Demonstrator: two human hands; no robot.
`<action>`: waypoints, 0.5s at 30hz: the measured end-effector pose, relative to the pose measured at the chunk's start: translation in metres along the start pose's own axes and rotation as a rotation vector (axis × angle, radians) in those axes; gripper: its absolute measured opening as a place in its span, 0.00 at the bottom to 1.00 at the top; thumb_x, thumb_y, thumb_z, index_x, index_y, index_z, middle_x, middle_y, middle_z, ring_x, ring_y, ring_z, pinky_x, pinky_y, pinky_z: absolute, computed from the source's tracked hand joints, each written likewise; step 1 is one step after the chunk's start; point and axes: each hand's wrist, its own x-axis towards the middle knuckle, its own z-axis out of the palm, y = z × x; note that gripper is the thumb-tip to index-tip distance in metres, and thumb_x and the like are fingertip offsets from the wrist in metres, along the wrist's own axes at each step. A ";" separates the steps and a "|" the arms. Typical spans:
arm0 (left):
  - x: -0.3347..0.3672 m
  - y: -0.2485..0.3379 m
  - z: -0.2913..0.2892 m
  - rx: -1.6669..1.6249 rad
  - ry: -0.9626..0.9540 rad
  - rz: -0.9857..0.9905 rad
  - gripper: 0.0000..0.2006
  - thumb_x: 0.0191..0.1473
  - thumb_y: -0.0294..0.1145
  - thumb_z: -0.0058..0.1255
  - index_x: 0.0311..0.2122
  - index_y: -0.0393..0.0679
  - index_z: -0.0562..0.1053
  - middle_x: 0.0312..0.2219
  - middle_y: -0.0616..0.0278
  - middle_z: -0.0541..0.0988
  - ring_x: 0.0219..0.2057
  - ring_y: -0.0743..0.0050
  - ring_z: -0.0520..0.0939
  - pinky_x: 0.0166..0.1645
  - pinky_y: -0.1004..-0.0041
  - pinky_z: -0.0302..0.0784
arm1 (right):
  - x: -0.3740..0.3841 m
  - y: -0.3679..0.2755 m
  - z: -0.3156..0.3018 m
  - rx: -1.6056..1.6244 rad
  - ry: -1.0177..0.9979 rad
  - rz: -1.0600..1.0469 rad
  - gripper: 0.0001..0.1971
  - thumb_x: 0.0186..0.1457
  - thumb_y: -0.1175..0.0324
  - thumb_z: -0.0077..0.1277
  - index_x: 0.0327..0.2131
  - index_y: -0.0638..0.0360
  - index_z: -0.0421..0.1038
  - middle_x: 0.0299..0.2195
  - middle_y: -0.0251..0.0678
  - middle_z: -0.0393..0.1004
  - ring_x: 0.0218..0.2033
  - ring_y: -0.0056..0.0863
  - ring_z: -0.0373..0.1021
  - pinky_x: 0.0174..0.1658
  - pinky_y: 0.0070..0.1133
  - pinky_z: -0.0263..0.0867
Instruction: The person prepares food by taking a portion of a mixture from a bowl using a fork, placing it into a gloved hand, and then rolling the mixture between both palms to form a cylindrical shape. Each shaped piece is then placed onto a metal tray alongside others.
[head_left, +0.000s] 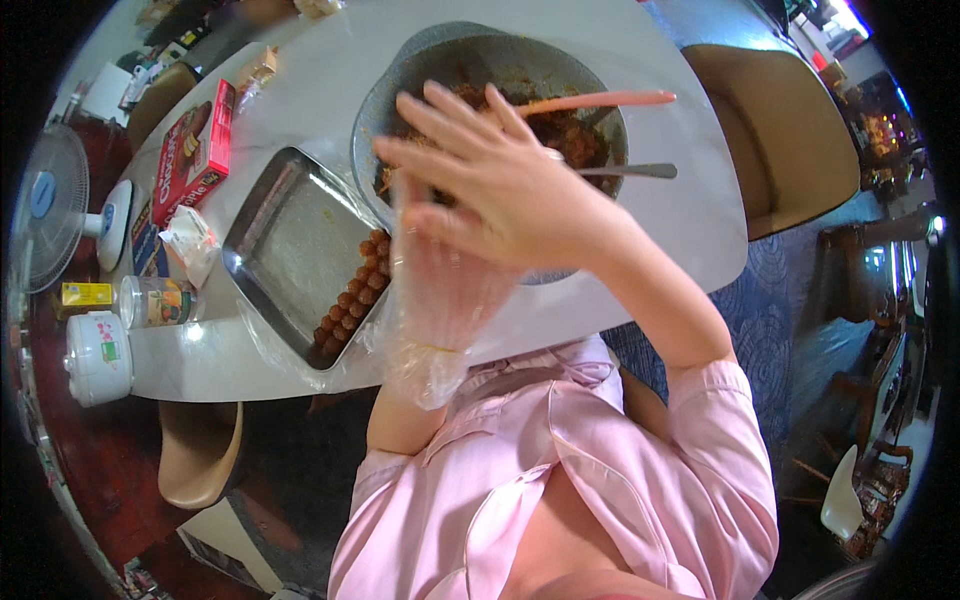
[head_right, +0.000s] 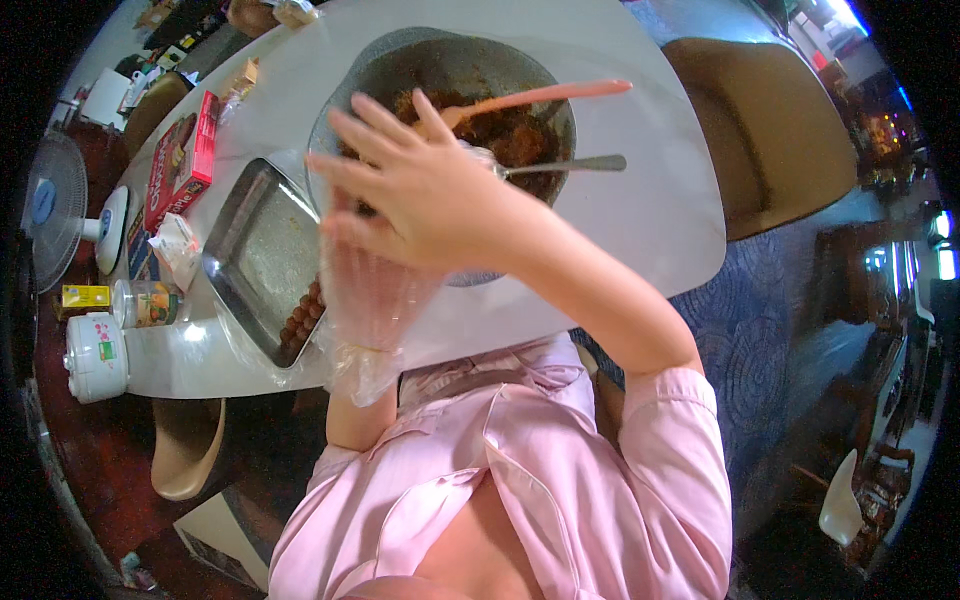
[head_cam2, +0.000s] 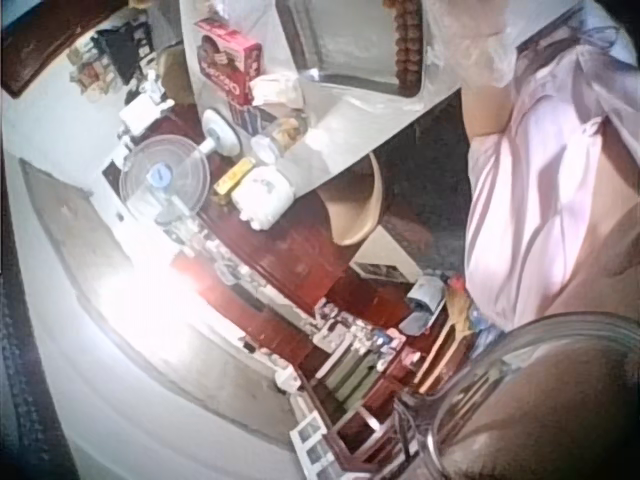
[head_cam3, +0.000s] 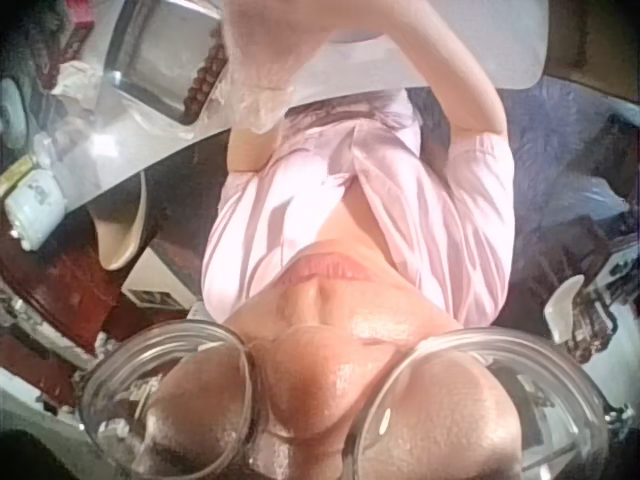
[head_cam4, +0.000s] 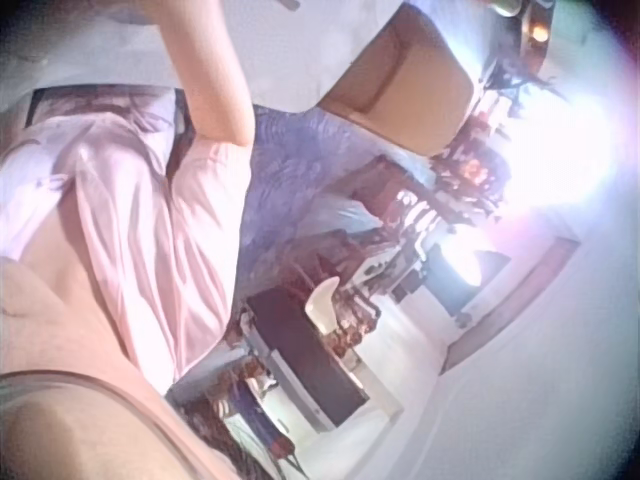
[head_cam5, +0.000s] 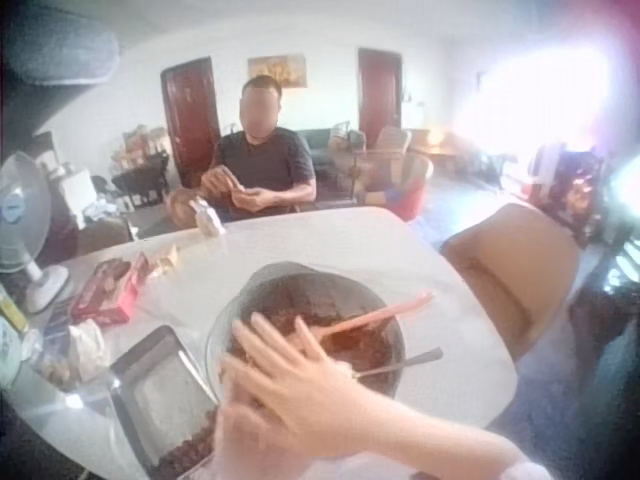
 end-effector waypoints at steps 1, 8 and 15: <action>0.010 -0.011 0.001 -0.057 -0.140 0.023 0.49 0.60 0.69 0.28 0.66 0.28 0.46 0.64 0.39 0.54 0.67 0.47 0.55 0.71 0.53 0.44 | 0.005 0.005 0.000 0.033 0.027 -0.007 0.29 0.64 0.47 0.41 0.64 0.48 0.60 0.66 0.49 0.53 0.70 0.47 0.42 0.69 0.48 0.36; 0.007 0.001 0.016 0.386 0.462 0.035 0.46 0.59 0.70 0.31 0.68 0.38 0.49 0.65 0.48 0.57 0.65 0.51 0.59 0.70 0.54 0.46 | -0.010 -0.002 -0.004 0.034 -0.036 -0.033 0.31 0.63 0.46 0.42 0.65 0.47 0.58 0.67 0.48 0.52 0.70 0.48 0.42 0.69 0.48 0.35; 0.004 0.014 0.009 0.187 0.137 -0.020 0.44 0.62 0.67 0.31 0.63 0.30 0.57 0.62 0.48 0.63 0.62 0.52 0.63 0.68 0.55 0.51 | -0.012 0.026 0.000 -0.100 -0.032 0.147 0.31 0.63 0.43 0.41 0.64 0.48 0.59 0.67 0.48 0.52 0.70 0.47 0.42 0.69 0.48 0.35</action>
